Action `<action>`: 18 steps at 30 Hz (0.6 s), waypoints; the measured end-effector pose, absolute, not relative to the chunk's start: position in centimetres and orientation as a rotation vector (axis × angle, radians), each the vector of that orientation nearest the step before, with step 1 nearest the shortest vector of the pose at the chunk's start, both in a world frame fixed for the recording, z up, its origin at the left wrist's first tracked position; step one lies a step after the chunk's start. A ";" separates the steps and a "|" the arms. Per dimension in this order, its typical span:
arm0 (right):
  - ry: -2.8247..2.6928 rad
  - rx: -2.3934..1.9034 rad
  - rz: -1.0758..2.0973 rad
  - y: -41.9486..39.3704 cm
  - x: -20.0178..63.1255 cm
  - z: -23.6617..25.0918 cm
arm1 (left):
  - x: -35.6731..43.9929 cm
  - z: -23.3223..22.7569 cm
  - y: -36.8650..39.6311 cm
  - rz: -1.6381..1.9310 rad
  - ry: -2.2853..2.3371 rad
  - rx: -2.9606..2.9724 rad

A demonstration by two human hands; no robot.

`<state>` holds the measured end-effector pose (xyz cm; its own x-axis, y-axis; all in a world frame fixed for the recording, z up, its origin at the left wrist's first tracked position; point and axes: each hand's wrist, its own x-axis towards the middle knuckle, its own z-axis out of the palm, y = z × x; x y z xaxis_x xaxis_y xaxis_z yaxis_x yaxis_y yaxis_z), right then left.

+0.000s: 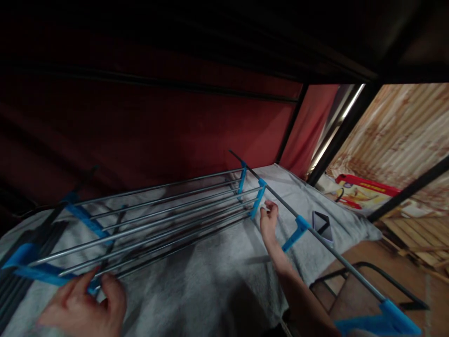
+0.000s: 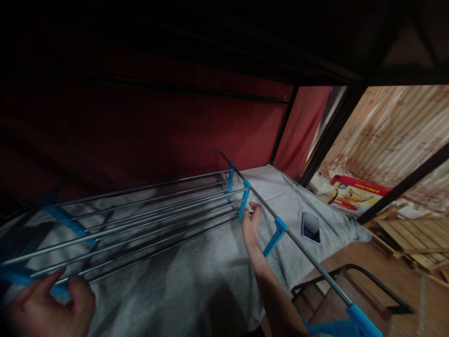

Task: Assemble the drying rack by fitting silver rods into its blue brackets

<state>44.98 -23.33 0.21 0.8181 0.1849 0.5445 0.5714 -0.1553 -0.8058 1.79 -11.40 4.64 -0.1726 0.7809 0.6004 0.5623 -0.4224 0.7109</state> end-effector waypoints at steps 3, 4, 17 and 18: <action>-0.587 -1.782 -0.386 -22.2 48.1 1.3 | 4.1 7.6 -9.8 1.692 1.451 2.324; -0.626 -1.783 -0.353 -21.6 48.7 1.9 | 4.9 8.3 -9.0 1.712 1.382 2.403; -0.853 -1.661 -0.102 -19.9 49.9 5.7 | 5.7 10.0 -3.5 1.439 0.894 3.009; -0.853 -1.658 -0.095 -19.9 49.8 5.8 | 5.7 10.2 -3.6 1.423 0.899 3.033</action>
<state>49.84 -19.90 5.78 0.7272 0.4755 0.4951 0.5725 -0.0221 -0.8196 5.67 -3.64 10.21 0.5416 0.3095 0.7816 0.5732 -0.8160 -0.0741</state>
